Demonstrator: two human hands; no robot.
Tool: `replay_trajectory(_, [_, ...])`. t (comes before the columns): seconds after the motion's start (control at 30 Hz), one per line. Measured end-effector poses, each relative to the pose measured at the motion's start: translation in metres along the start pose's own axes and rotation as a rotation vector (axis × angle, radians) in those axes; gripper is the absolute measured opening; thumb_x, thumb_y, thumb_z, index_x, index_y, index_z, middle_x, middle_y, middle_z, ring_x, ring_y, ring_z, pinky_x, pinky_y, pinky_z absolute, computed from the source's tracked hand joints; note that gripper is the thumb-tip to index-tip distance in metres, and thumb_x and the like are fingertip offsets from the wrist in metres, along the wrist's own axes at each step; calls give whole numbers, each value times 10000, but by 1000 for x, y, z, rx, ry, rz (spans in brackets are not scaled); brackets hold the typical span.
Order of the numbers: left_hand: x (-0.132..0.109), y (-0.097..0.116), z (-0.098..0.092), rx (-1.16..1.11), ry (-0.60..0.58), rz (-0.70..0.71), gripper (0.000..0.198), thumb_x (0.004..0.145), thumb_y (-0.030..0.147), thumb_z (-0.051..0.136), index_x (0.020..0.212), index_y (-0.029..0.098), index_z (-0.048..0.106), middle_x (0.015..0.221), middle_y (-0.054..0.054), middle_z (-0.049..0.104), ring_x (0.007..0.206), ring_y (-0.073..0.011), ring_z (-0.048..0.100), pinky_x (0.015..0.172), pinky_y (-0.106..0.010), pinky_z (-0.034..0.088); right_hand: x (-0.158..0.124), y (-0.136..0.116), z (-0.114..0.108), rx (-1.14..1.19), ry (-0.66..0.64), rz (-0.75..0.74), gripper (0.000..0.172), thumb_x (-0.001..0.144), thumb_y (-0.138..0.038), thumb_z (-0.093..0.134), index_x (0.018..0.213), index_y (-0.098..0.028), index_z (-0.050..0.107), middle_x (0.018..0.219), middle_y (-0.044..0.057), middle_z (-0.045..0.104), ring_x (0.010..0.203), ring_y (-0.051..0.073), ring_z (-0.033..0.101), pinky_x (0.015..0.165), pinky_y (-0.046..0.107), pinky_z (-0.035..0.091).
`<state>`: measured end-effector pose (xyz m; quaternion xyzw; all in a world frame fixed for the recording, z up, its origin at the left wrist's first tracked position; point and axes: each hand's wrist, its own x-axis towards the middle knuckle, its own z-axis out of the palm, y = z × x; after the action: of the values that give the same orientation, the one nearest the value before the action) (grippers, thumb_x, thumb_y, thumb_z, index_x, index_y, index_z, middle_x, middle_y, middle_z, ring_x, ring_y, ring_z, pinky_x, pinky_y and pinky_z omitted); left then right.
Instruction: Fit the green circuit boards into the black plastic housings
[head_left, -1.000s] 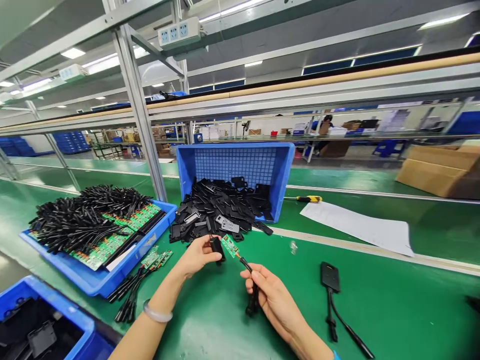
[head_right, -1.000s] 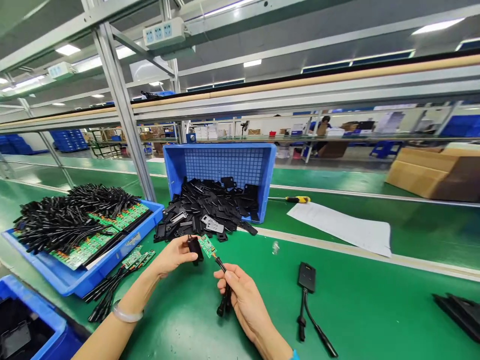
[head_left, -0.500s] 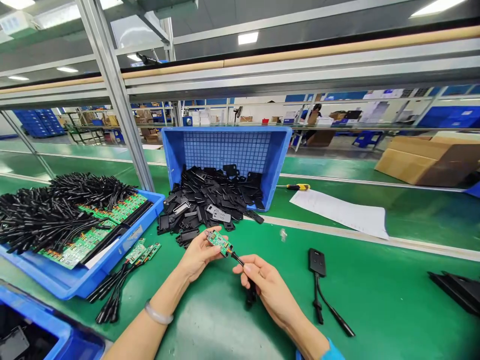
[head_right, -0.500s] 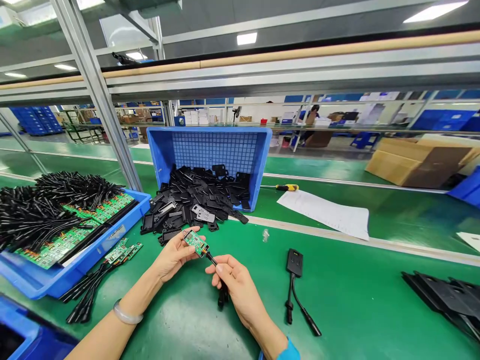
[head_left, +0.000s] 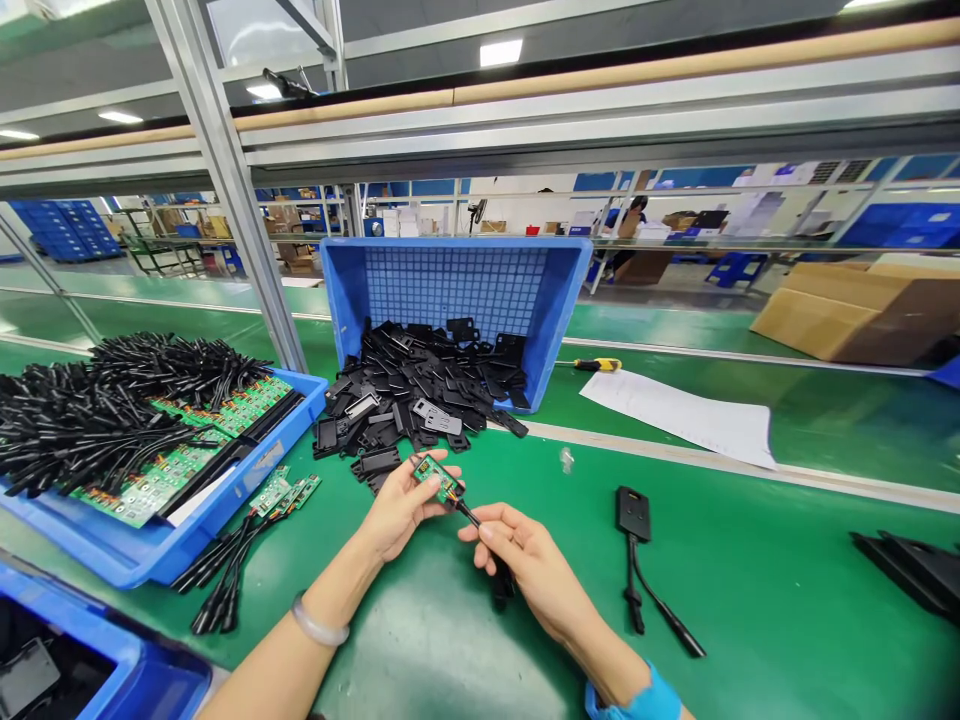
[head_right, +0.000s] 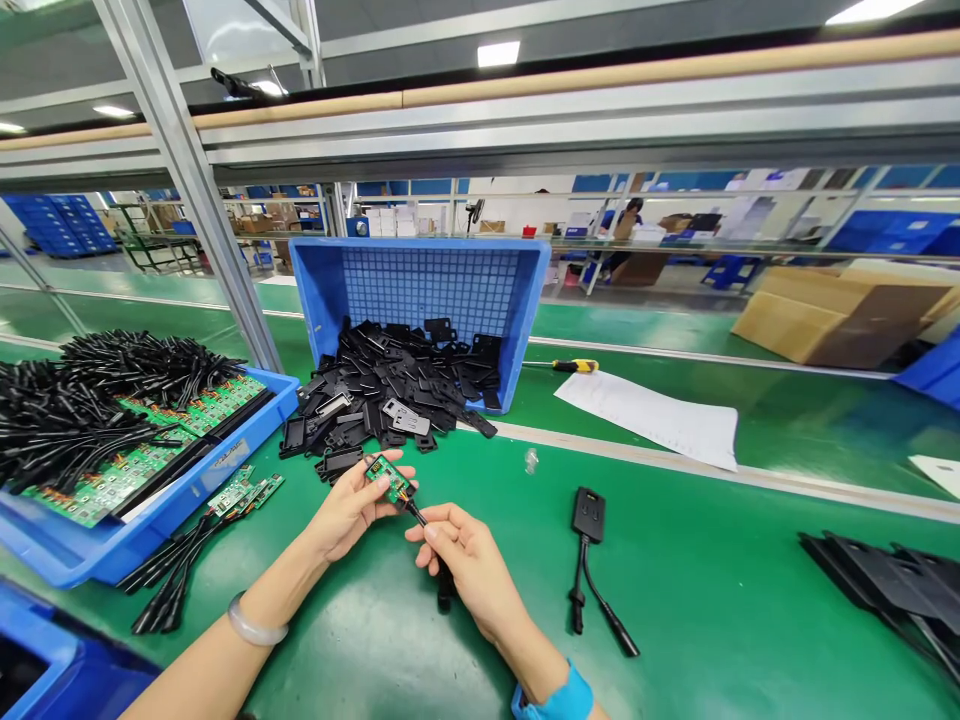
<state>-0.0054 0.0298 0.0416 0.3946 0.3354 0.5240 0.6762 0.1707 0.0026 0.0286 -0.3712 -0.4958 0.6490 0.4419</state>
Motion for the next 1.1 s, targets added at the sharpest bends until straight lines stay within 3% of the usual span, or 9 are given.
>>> replay_trajectory(0.23, [2,-15,6,97,163,46,408,725,406,711,988,137,553,946,-119,687,859,-238,664,680,-305,530,4,5,2,-87,9,81,489,686,-587,696,881,-157,566,715,49,658,496,113,528,446,214,390])
replay_trajectory(0.43, [0,-16,11,57,156,29,429,752,416,677,1061,151,544,931,-102,683,875,-233,659,716,-328,533,7,9,0,-191,12,109,479,688,-617,638,817,-163,553,612,-4,613,388,74,443,368,188,342])
replay_trajectory(0.73, [2,-22,9,84,183,70,393,744,393,692,998,137,538,900,-99,673,824,-216,662,684,-313,543,5,9,-1,-206,21,70,420,706,-561,627,784,-154,559,556,-5,586,357,57,348,351,180,237])
replay_trajectory(0.93, [-1,-24,12,137,210,109,416,737,415,687,988,137,507,867,-99,679,788,-216,672,638,-292,543,6,13,0,-298,16,76,376,726,-537,590,787,-167,556,595,1,596,375,87,439,355,188,326])
replay_trajectory(1.1, [-4,-28,18,189,174,163,384,759,417,656,982,156,484,864,-94,689,790,-214,677,690,-320,546,6,15,1,-522,76,-74,318,792,-445,547,611,-184,537,524,-4,577,415,105,497,428,200,375])
